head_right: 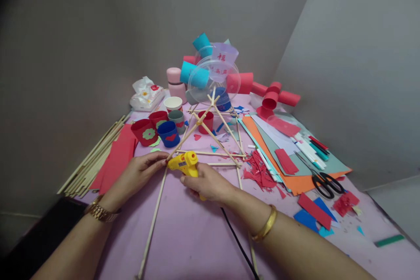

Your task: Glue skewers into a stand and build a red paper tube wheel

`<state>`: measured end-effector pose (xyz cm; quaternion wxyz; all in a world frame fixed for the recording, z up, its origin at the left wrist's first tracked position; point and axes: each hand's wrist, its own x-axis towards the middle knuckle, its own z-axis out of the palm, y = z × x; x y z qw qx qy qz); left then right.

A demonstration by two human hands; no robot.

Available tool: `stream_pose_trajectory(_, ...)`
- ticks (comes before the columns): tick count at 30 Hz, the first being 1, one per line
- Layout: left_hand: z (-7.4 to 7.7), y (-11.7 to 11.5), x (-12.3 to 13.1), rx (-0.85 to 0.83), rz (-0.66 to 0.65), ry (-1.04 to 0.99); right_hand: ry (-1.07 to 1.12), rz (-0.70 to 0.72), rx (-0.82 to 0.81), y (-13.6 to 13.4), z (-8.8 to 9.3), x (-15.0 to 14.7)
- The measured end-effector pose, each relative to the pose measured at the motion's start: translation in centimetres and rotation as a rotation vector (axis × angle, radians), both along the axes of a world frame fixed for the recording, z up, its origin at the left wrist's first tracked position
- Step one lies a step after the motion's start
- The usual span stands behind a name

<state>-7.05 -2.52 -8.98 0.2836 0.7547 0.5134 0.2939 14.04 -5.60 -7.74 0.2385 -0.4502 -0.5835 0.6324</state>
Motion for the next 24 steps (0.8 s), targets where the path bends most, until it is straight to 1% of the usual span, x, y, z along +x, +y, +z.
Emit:
stream_pose_trajectory(12, -0.03, -0.02, 0.08, -0.005, -0.009, 0.001, -0.002, 0.000, -0.006, -0.05, -0.21, -0.02)
stream_pose_trajectory(24, 0.25, -0.11, 0.09, 0.032, -0.007, 0.023, -0.004, -0.009, -0.014, 0.01, -0.14, -0.11)
